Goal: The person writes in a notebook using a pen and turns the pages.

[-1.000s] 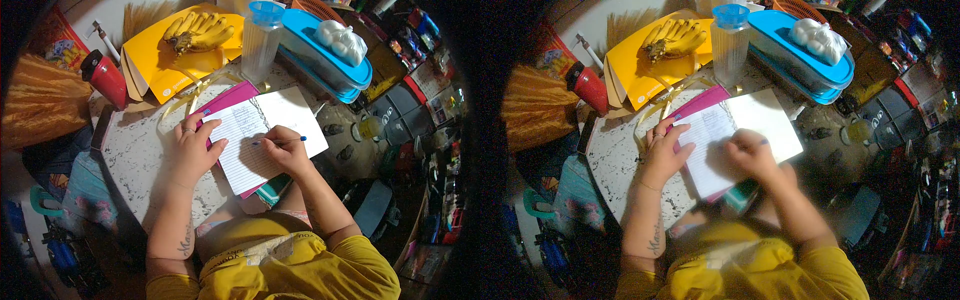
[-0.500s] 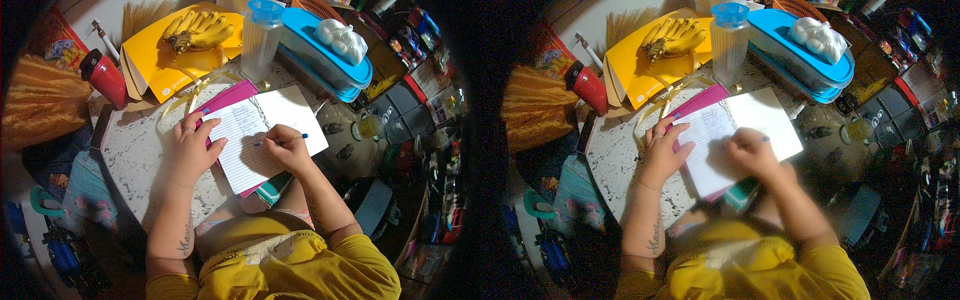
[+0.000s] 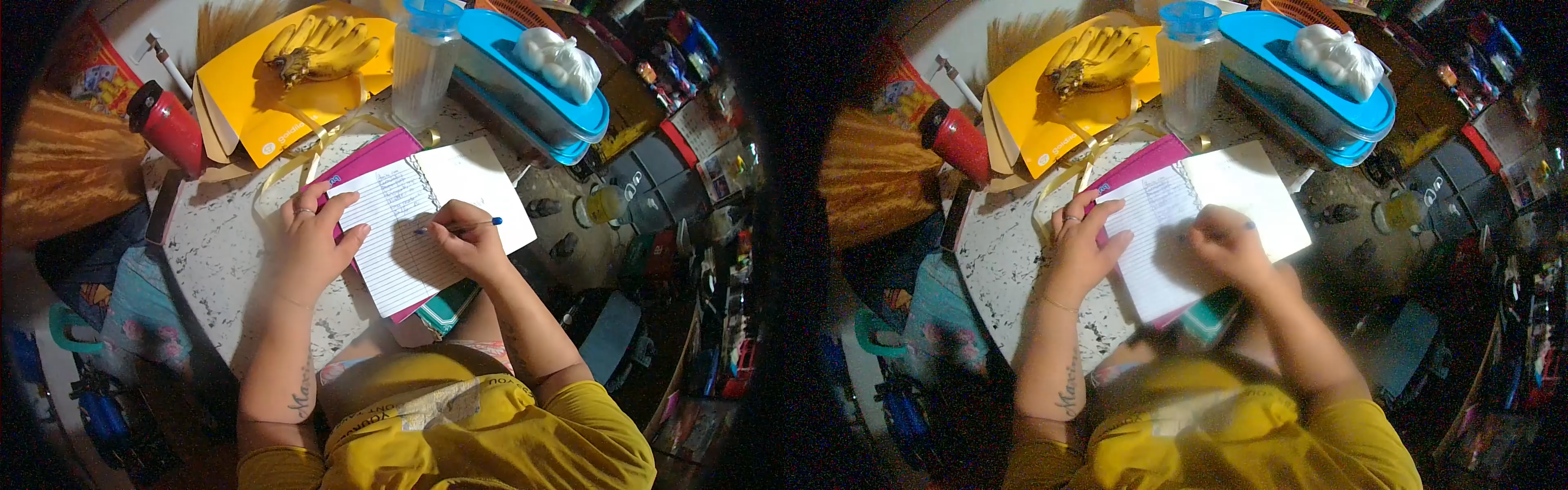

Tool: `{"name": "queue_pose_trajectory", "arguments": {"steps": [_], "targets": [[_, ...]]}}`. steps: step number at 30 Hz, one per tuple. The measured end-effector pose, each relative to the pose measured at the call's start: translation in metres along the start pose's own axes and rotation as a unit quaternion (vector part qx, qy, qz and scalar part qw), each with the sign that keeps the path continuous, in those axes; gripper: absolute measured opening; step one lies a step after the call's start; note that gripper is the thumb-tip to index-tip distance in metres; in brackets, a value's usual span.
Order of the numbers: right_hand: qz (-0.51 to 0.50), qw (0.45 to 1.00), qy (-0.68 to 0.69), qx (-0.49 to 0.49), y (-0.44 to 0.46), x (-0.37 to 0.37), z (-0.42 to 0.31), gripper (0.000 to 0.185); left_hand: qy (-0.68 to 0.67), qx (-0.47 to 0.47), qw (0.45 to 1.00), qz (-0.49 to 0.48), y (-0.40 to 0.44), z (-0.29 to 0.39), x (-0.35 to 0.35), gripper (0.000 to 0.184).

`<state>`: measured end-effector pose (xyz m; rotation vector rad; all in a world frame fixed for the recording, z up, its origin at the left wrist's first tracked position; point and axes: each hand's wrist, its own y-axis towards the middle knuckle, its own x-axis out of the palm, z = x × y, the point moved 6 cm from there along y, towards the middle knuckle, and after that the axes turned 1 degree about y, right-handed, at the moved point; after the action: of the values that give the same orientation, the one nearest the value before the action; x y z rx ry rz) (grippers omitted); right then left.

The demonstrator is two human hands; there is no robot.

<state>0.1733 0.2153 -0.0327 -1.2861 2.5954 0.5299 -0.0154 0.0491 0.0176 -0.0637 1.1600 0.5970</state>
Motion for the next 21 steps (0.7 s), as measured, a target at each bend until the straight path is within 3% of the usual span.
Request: {"name": "queue_pose_trajectory", "arguments": {"steps": [21], "targets": [[0.03, 0.999, 0.011, 0.029, -0.002, -0.004, -0.004, 0.009, 0.024, -0.011, 1.0, -0.006, 0.0, -0.001, 0.001, 0.051]]}}
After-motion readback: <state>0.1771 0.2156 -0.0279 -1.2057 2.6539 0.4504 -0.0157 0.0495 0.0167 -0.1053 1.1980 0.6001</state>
